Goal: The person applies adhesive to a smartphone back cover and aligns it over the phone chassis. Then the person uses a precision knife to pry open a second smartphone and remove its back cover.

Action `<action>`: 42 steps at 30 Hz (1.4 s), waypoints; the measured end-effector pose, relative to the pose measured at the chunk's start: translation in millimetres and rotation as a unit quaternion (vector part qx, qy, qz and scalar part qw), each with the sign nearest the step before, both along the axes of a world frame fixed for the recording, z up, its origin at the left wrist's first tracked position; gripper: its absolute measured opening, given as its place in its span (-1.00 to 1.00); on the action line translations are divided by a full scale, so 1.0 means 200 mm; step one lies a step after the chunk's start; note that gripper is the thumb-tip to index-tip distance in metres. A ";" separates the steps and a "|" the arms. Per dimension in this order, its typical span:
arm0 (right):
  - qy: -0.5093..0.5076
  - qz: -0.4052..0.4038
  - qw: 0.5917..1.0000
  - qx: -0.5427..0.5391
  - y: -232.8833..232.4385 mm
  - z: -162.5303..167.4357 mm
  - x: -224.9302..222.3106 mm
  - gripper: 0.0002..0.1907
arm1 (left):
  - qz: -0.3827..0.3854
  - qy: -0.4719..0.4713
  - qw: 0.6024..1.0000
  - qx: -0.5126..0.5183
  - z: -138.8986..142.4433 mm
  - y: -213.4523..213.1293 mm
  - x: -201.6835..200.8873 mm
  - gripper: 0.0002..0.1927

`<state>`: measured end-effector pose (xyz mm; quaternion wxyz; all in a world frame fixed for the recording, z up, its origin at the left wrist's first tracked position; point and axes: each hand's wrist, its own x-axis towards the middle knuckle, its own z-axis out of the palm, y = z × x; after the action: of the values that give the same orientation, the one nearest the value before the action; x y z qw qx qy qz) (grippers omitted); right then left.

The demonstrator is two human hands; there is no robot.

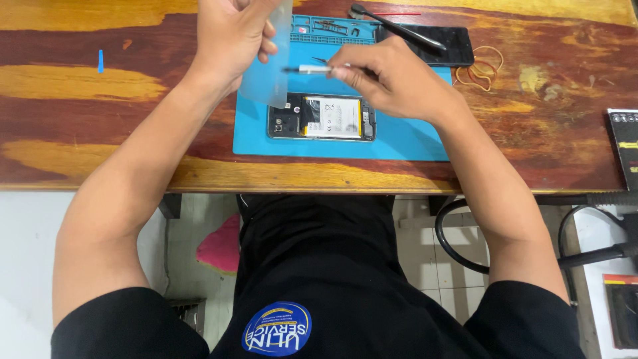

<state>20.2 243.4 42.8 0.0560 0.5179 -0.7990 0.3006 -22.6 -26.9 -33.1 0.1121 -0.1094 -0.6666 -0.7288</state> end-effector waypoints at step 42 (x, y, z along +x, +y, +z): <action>-0.023 0.017 0.999 0.012 -0.02 -0.04 0.02 -0.83 | 0.015 -0.050 0.998 0.044 -0.07 -0.08 -0.06 -0.73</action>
<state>23.5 238.6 34.3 0.0257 0.5251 -0.7946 0.3036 -35.1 -43.5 -46.9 0.0946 -0.0576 -0.6402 -0.7602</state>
